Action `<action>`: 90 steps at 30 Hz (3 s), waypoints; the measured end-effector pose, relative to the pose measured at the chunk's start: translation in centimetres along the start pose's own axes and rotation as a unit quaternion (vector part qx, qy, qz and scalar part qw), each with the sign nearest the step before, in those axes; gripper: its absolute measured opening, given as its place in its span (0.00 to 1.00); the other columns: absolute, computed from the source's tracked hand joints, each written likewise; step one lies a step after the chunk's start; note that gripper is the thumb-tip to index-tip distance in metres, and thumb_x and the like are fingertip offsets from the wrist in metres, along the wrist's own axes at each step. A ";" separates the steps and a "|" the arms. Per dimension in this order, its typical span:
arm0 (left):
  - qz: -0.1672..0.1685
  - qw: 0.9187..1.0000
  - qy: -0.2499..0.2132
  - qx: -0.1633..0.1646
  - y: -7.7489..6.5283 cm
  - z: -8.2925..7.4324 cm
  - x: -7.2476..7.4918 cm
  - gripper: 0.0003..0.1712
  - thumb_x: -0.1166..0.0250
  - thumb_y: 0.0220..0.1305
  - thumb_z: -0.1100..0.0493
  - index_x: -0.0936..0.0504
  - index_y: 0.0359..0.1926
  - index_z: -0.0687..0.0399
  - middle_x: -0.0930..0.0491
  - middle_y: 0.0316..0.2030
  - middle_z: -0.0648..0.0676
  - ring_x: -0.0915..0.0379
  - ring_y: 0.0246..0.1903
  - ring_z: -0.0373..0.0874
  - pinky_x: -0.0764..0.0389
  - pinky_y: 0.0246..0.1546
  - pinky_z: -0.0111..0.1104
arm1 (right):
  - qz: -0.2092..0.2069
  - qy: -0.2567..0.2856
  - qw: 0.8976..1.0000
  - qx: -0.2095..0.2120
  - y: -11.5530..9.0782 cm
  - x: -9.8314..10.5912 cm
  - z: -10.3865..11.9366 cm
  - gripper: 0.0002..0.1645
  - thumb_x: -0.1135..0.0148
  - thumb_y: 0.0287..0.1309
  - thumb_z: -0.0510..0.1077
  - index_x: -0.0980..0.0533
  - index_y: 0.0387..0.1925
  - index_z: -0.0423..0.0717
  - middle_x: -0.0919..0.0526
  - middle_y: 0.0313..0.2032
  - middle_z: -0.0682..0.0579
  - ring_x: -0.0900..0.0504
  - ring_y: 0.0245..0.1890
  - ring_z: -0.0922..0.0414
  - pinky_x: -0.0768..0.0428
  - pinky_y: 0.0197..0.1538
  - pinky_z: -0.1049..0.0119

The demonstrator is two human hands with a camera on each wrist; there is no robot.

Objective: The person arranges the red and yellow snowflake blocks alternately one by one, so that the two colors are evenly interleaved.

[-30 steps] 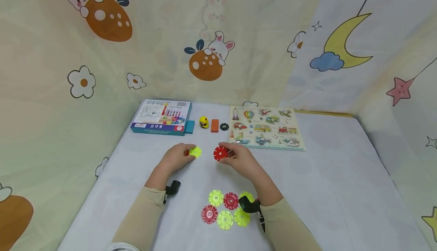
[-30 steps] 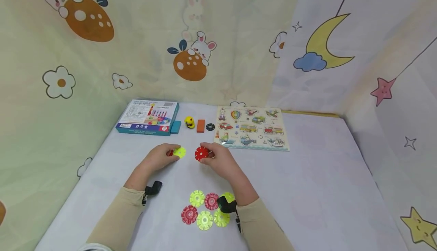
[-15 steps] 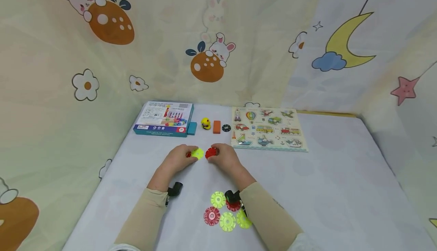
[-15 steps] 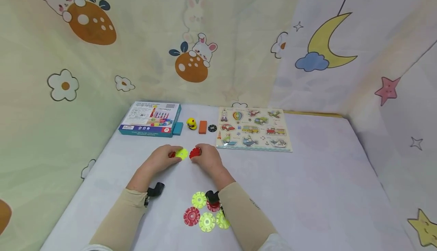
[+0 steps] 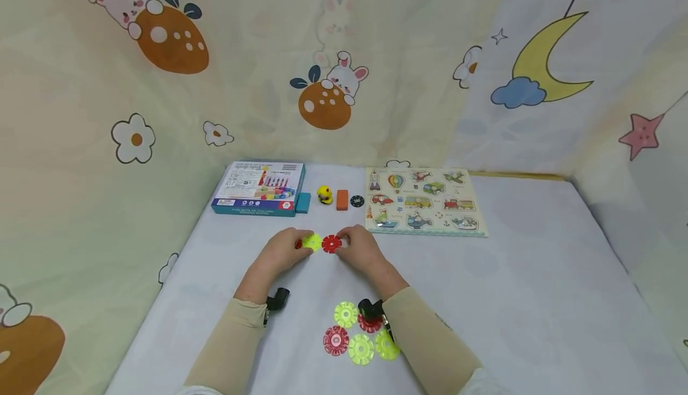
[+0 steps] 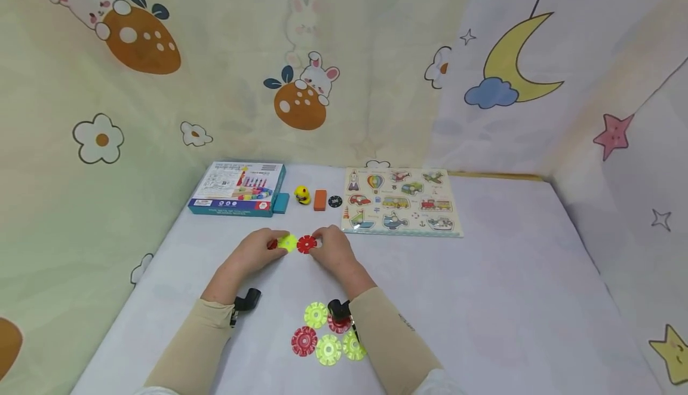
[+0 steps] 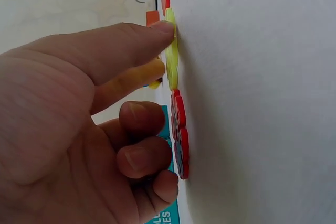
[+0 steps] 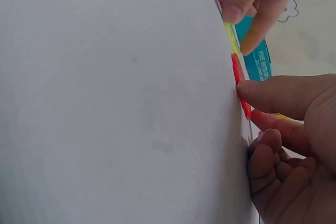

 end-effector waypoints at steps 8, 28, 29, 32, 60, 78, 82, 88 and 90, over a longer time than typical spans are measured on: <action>0.005 0.999 -0.037 -0.013 1.0 -1.7 -0.7 0.31 0.29 0.53 0.47 0.24 0.59 0.37 0.26 0.56 0.49 0.34 0.57 0.49 0.31 0.55 0.49 | -0.001 0.007 1.000 0.012 0.1 0.1 0.1 0.20 0.30 0.52 0.47 0.22 0.48 0.51 0.28 0.34 0.52 0.30 0.38 0.55 0.28 0.36 0.64; 0.024 0.999 -0.027 -0.027 1.9 -2.5 -2.2 0.29 0.30 0.53 0.46 0.23 0.58 0.35 0.25 0.55 0.49 0.33 0.53 0.48 0.29 0.51 0.49 | 0.051 0.021 0.997 0.058 -4.9 1.9 1.7 0.25 0.32 0.54 0.48 0.25 0.54 0.52 0.28 0.33 0.52 0.30 0.34 0.56 0.28 0.32 0.65; 0.024 0.999 -0.027 -0.025 1.9 -2.5 -2.1 0.29 0.29 0.53 0.46 0.23 0.58 0.35 0.25 0.55 0.49 0.33 0.53 0.48 0.29 0.52 0.49 | 0.057 0.026 0.996 0.065 -5.4 1.9 1.9 0.25 0.32 0.54 0.48 0.25 0.55 0.51 0.28 0.33 0.52 0.30 0.34 0.56 0.28 0.32 0.65; 0.022 0.999 -0.028 -0.029 1.9 -2.5 -2.0 0.28 0.30 0.54 0.47 0.23 0.58 0.35 0.25 0.55 0.50 0.33 0.53 0.49 0.31 0.53 0.50 | 0.069 0.029 0.994 0.081 -7.1 1.9 2.2 0.26 0.32 0.54 0.48 0.26 0.55 0.52 0.28 0.33 0.52 0.30 0.33 0.56 0.28 0.32 0.66; 0.029 0.998 -0.048 -0.020 1.4 -2.6 -1.8 0.28 0.29 0.53 0.46 0.21 0.57 0.35 0.25 0.55 0.50 0.34 0.53 0.49 0.31 0.54 0.48 | 0.123 -0.127 0.978 0.110 -12.5 -2.6 0.7 0.25 0.24 0.40 0.56 0.23 0.40 0.54 0.30 0.34 0.62 0.31 0.32 0.64 0.26 0.36 0.71; 0.028 0.998 -0.034 -0.034 1.7 -2.5 -2.1 0.29 0.29 0.52 0.45 0.22 0.57 0.33 0.25 0.54 0.49 0.34 0.53 0.47 0.29 0.52 0.48 | 0.104 0.017 0.990 0.093 -13.4 0.6 2.9 0.22 0.31 0.52 0.47 0.24 0.49 0.56 0.24 0.33 0.60 0.24 0.25 0.61 0.25 0.28 0.68; 0.024 0.999 -0.033 -0.036 1.7 -2.5 -2.0 0.29 0.29 0.52 0.45 0.22 0.57 0.34 0.25 0.54 0.49 0.34 0.54 0.48 0.29 0.52 0.48 | 0.090 0.057 0.990 0.097 -12.9 2.6 3.4 0.29 0.32 0.53 0.43 0.26 0.58 0.58 0.23 0.43 0.59 0.21 0.27 0.60 0.23 0.30 0.68; 0.023 0.999 -0.029 -0.034 1.7 -2.7 -2.0 0.30 0.29 0.51 0.45 0.22 0.58 0.35 0.25 0.54 0.49 0.34 0.54 0.47 0.27 0.50 0.47 | 0.049 0.040 0.994 0.084 -10.8 5.1 3.0 0.34 0.32 0.53 0.39 0.30 0.62 0.55 0.24 0.47 0.56 0.24 0.34 0.59 0.23 0.34 0.69; 0.024 0.999 -0.027 -0.030 1.6 -2.7 -2.0 0.30 0.29 0.51 0.45 0.22 0.58 0.35 0.25 0.54 0.49 0.34 0.54 0.47 0.28 0.51 0.47 | 0.032 0.033 0.997 0.067 -9.6 5.6 2.3 0.33 0.32 0.53 0.39 0.29 0.62 0.53 0.23 0.47 0.56 0.25 0.35 0.58 0.23 0.35 0.68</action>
Point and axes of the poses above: each hand's wrist, its own y-axis towards the middle knuckle, its own x-axis out of the back of the hand, z = x × y, the point moved 10 cm from there along y, towards the middle knuckle
